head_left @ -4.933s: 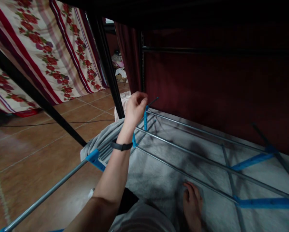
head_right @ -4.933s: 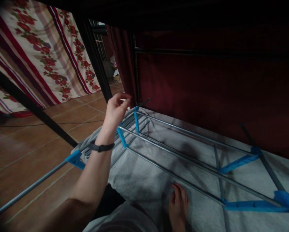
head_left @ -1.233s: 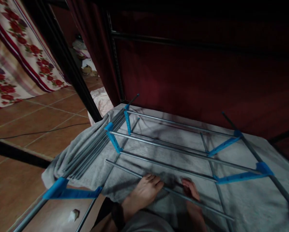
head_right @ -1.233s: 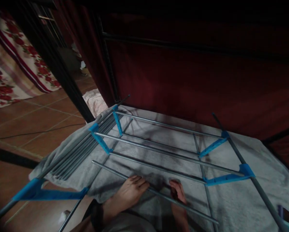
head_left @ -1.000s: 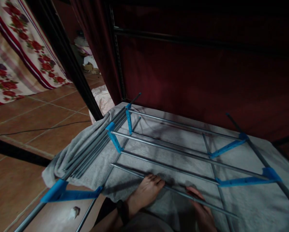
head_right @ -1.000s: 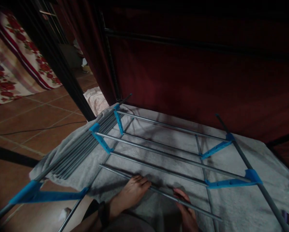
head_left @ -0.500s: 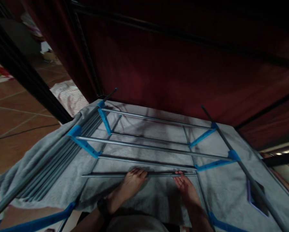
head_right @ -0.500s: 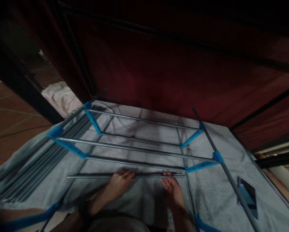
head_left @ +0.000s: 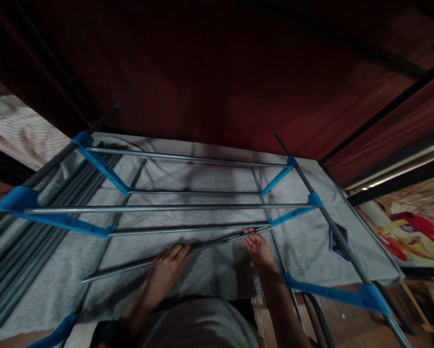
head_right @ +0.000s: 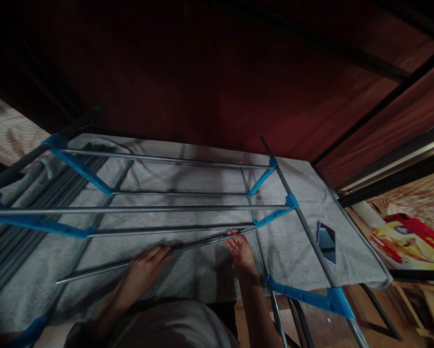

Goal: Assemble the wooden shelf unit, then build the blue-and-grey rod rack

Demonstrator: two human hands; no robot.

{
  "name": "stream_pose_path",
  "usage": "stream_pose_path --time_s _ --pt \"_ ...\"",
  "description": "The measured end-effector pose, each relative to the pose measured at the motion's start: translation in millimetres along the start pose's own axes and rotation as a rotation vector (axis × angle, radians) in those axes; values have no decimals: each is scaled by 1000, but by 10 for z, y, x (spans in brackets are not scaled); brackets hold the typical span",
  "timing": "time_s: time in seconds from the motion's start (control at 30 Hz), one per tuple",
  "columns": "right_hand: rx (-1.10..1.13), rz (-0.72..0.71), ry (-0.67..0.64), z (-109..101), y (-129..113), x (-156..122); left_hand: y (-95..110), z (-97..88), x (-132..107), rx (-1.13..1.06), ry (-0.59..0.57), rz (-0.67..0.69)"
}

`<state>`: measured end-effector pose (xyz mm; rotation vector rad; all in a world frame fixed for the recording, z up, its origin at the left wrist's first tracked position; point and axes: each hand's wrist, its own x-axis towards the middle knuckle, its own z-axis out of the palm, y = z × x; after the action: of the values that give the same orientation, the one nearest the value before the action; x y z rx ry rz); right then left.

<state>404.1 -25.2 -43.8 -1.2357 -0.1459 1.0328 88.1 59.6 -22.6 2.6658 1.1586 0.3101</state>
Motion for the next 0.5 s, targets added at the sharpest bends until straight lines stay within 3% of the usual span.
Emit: stream_pose_path --time_s 0.27,0.5 --pt "42 -2 20 92 8 -71 -107 -180 -12 23 -26 -35" --pt "-92 -68 112 -295 101 -79 -2 -181 98 -27 -39 -10"
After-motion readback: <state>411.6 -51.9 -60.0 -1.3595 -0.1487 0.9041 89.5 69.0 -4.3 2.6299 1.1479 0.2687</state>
